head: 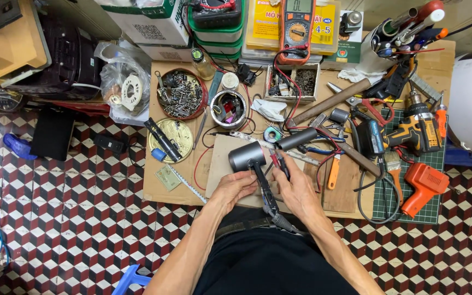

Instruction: Repairing and testing internal components of a handheld hairdryer using a multimeter and various hand tools.

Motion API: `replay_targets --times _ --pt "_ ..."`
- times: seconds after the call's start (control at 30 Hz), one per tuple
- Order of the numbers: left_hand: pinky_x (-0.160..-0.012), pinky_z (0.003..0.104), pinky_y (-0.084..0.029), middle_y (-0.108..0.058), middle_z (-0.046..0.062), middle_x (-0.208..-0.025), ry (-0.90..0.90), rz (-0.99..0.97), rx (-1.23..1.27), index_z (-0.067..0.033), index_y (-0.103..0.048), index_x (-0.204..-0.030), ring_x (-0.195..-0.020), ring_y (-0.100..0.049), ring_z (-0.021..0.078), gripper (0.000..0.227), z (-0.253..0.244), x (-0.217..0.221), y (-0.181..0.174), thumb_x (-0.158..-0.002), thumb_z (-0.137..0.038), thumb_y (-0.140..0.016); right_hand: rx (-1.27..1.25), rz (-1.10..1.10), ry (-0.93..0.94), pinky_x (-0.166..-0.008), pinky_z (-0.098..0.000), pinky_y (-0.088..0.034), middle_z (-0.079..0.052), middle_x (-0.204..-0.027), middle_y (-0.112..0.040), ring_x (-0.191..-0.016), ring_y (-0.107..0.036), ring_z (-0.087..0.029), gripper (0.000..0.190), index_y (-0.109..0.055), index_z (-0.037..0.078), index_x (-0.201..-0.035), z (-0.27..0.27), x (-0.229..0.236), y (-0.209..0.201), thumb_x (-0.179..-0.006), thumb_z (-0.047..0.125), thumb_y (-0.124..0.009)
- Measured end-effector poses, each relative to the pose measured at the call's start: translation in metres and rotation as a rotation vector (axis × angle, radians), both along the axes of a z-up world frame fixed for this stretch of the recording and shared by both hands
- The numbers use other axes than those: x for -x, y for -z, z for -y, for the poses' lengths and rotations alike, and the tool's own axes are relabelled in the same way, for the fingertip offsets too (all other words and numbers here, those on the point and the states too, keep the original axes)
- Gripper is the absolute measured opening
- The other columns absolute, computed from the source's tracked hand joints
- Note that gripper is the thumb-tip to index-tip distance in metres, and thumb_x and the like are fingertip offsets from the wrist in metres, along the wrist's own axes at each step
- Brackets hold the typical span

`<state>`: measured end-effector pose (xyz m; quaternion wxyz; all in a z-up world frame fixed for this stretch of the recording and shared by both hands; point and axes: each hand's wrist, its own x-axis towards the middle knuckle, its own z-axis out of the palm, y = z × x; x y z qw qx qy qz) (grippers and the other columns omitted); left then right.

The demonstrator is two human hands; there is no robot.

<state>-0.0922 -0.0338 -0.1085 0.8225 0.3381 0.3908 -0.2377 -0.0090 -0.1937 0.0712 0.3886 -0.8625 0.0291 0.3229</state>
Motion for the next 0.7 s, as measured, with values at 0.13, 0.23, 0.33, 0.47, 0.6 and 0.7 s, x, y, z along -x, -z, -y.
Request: replay_targets --times 0.13,0.23,0.33,0.47,0.6,0.7 --pt "-0.089 0.032 -0.06 -0.074 0.01 -0.104 -0.031 -0.011 -0.001 0.0023 -0.068 -0.119 -0.095 -0.072 0.0191 0.034 0.004 0.004 0.002 -0.089 -0.012 -0.076 -0.228 -0.009 0.128 -0.049 -0.0294 -0.045 0.0 -0.076 -0.07 -0.056 -0.057 -0.011 0.03 -0.065 0.006 -0.117 0.014 -0.005 0.01 -0.097 0.026 -0.057" --pt "-0.088 0.033 -0.061 -0.074 0.01 -0.106 -0.071 -0.025 0.047 0.0001 -0.067 -0.119 -0.095 -0.072 0.02 0.035 0.006 0.008 0.002 -0.088 -0.013 -0.075 -0.262 -0.132 0.113 -0.048 -0.0268 -0.038 -0.008 -0.066 -0.058 -0.053 -0.048 -0.011 0.034 -0.072 -0.001 -0.106 0.031 -0.003 0.026 -0.107 0.031 -0.058" --pt "-0.089 0.034 -0.061 -0.074 0.011 -0.107 -0.143 -0.035 0.116 -0.0003 -0.065 -0.121 -0.096 -0.071 0.0203 0.034 0.008 0.01 0.003 -0.091 -0.015 -0.074 -0.23 -0.047 -0.017 -0.054 -0.0234 -0.046 -0.009 -0.073 -0.064 -0.06 -0.057 -0.007 0.03 -0.072 -0.002 -0.11 0.033 -0.001 0.026 -0.109 0.025 -0.057" --pt "-0.091 0.037 -0.061 -0.072 0.014 -0.106 -0.227 -0.028 0.216 -0.0003 -0.064 -0.121 -0.097 -0.071 0.0222 0.031 0.009 0.015 0.004 -0.095 -0.017 -0.068 -0.313 -0.072 0.076 -0.043 -0.0227 -0.046 -0.004 -0.078 -0.073 -0.052 -0.057 -0.007 0.062 -0.039 0.02 -0.154 0.016 -0.003 -0.014 -0.094 0.014 -0.057" --pt "-0.092 0.039 -0.06 -0.072 0.014 -0.105 -0.281 -0.043 0.281 -0.0005 -0.064 -0.12 -0.098 -0.071 0.023 0.028 0.011 0.017 0.008 -0.097 -0.017 -0.066 -0.38 -0.177 0.118 -0.032 -0.025 -0.033 -0.012 -0.07 -0.07 -0.037 -0.049 -0.012 0.043 -0.056 0.01 -0.138 0.021 -0.01 -0.029 -0.095 0.011 -0.057" --pt "-0.094 0.038 -0.06 -0.072 0.012 -0.104 -0.282 -0.042 0.283 -0.0011 -0.065 -0.118 -0.099 -0.071 0.0222 0.026 0.012 0.016 0.007 -0.096 -0.015 -0.067 -0.67 -0.254 0.255 -0.031 -0.024 -0.032 -0.013 -0.069 -0.064 -0.038 -0.047 -0.011 0.021 -0.058 0.0 -0.119 0.035 -0.011 -0.006 -0.099 0.008 -0.062"
